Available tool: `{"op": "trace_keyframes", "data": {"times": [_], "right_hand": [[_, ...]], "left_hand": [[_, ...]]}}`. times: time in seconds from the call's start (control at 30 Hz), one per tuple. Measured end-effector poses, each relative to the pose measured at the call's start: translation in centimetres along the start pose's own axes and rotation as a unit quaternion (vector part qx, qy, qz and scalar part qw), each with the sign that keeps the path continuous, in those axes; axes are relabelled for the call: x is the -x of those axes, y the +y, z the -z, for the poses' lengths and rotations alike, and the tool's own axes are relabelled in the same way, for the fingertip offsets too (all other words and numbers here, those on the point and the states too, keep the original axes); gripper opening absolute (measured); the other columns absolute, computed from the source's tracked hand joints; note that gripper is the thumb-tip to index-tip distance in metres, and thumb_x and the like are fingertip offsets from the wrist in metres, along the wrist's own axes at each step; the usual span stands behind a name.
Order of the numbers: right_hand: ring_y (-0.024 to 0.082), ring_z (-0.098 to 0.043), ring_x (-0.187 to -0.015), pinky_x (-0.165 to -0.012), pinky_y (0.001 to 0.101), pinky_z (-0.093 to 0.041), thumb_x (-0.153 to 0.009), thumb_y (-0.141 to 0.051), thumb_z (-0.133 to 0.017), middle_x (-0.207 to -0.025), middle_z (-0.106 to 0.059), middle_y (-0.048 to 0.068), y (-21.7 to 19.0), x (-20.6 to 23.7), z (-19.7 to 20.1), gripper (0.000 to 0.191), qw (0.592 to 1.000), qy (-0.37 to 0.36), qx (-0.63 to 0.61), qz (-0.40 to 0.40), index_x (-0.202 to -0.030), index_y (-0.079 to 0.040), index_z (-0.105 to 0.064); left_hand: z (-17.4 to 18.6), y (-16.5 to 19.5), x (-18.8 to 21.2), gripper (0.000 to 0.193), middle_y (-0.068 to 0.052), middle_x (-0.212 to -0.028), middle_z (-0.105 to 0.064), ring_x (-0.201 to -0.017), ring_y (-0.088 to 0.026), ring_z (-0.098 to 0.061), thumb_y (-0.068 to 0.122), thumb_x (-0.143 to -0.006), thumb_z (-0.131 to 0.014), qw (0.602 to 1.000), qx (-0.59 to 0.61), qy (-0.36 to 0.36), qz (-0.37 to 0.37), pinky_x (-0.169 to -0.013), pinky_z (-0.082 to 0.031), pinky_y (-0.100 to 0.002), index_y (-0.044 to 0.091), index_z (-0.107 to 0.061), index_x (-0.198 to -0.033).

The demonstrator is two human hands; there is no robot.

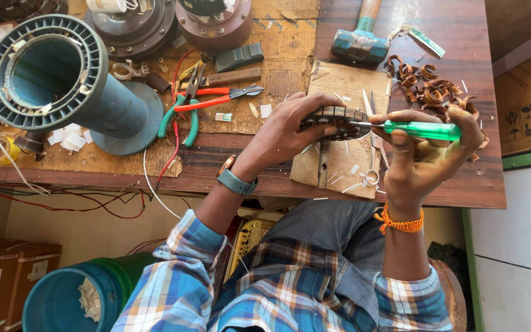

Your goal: The person cuts small white insulating pieces with scissors and inserts them into slots of a motor rotor. They use a screwdriver to adjust the rotor and repeat the cutting and insertion process throughout the clip.

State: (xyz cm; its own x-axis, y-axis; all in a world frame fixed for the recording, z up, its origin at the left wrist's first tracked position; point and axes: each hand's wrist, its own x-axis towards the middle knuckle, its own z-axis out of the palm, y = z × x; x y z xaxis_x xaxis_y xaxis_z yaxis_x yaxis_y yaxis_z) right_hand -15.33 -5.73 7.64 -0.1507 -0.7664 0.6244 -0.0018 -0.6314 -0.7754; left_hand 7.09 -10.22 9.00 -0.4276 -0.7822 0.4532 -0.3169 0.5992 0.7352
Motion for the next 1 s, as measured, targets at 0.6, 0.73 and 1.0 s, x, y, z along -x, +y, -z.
{"op": "trace_keyframes", "data": {"times": [0.6,0.73,1.0], "right_hand": [[0.029,-0.075,-0.106,-0.095,0.0403,-0.062,-0.114,-0.006,-0.065,-0.118,-0.068,0.020,-2.0,-2.8,-0.1,0.045,0.996,-0.073,0.031,-0.037,-0.144,-0.012,-0.032],[0.028,-0.078,-0.104,-0.092,0.0391,-0.064,-0.116,-0.011,-0.068,-0.118,-0.068,0.017,-1.2,-3.0,-0.7,0.046,0.997,-0.049,-0.026,-0.046,-0.144,-0.013,-0.032],[0.028,-0.075,-0.106,-0.094,0.0387,-0.064,-0.118,-0.002,-0.067,-0.118,-0.060,0.013,-1.3,-1.8,-2.6,0.042,0.998,-0.047,0.050,-0.010,-0.140,-0.012,-0.033]], "left_hand": [[-0.9,1.0,-1.9,0.043,-0.006,-0.108,-0.072,-0.102,-0.029,-0.068,0.023,-0.090,-0.077,0.990,-0.137,-0.013,-0.035,-0.085,-0.054,-0.043,0.018,-0.061,-0.129],[-0.3,0.4,-2.0,0.042,-0.006,-0.105,-0.072,-0.101,-0.029,-0.068,0.022,-0.091,-0.077,0.992,-0.125,-0.030,-0.007,-0.085,-0.053,-0.044,0.017,-0.060,-0.129],[-0.5,-0.4,-1.5,0.038,-0.006,-0.111,-0.072,-0.105,-0.030,-0.068,0.018,-0.089,-0.077,0.993,-0.112,0.020,-0.015,-0.089,-0.055,-0.043,0.016,-0.063,-0.124]]}}
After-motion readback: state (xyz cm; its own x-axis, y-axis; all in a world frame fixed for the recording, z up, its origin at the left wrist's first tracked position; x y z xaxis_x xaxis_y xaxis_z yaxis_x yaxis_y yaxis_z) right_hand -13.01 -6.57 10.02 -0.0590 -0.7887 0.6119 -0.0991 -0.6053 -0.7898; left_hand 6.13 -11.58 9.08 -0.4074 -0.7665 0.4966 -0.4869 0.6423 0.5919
